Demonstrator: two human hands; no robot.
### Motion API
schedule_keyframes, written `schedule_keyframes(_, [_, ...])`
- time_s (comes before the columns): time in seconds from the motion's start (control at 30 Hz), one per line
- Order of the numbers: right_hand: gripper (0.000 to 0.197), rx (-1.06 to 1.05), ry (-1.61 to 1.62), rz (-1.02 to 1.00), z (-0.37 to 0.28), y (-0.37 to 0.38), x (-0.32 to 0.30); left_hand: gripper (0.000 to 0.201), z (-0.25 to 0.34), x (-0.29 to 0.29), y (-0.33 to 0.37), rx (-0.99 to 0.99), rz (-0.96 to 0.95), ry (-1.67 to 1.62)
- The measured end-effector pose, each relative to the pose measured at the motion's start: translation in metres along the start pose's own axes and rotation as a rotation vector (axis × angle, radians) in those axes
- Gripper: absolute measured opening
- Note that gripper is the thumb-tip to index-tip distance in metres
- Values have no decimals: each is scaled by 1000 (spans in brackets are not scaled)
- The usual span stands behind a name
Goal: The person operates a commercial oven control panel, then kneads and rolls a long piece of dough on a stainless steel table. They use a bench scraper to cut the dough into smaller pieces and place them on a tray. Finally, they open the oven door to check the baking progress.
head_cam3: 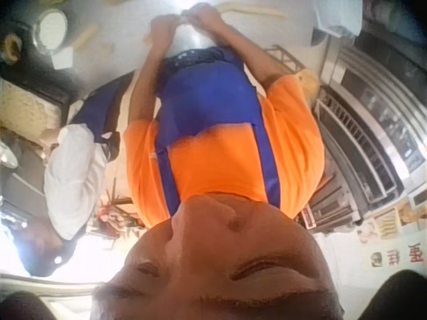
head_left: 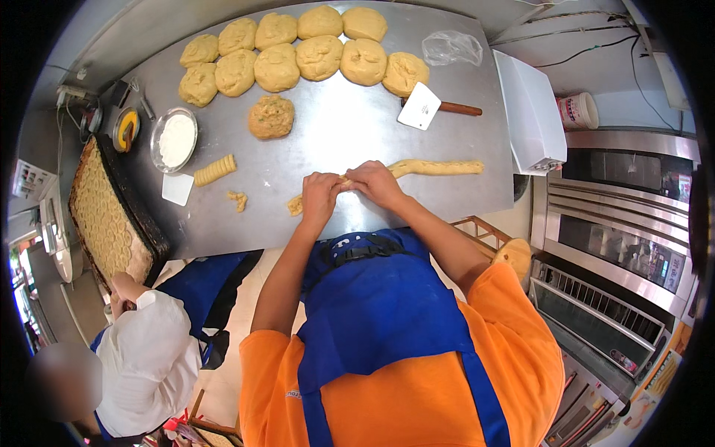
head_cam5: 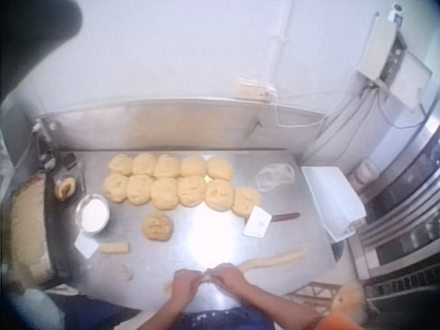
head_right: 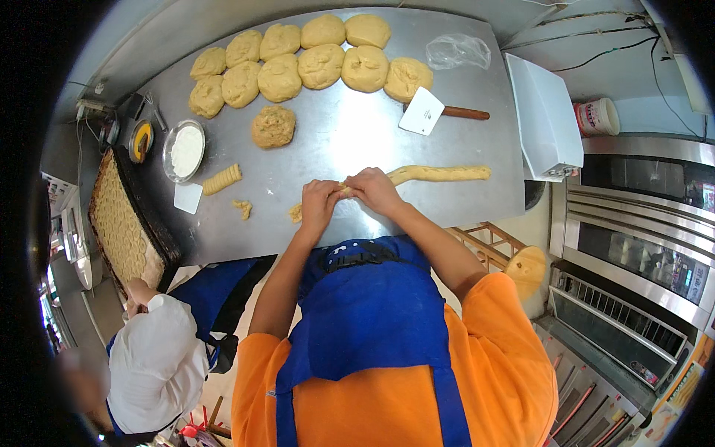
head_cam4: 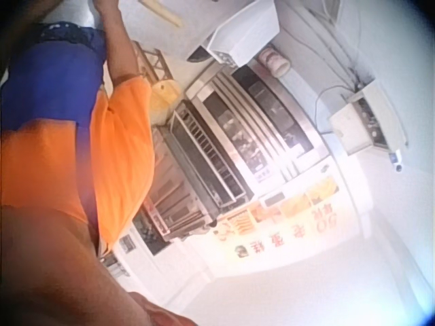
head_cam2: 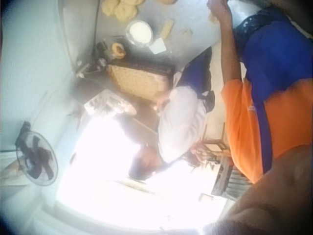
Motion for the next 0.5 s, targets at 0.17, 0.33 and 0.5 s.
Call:
schedule_keyframes(0.17, [36, 39, 4, -225, 13, 6, 12, 17, -1, 1, 7, -47, 61, -89])
schedule_keyframes(0.33, [39, 51, 26, -267, 13, 16, 21, 15, -8, 6, 3, -109, 48, -126])
schedule_keyframes(0.5, [34, 9, 44, -333, 16, 18, 23, 19, 2, 3, -9, -174, 41, -217])
Point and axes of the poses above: each hand's wrist, its own y-axis towards the middle knuckle, its own x-axis out of the palm, z = x × y, the point moved 5 cm from there along y, towards the middle knuckle, and after that the axes turned 10 degrees about -y, right-handed, at the moved point
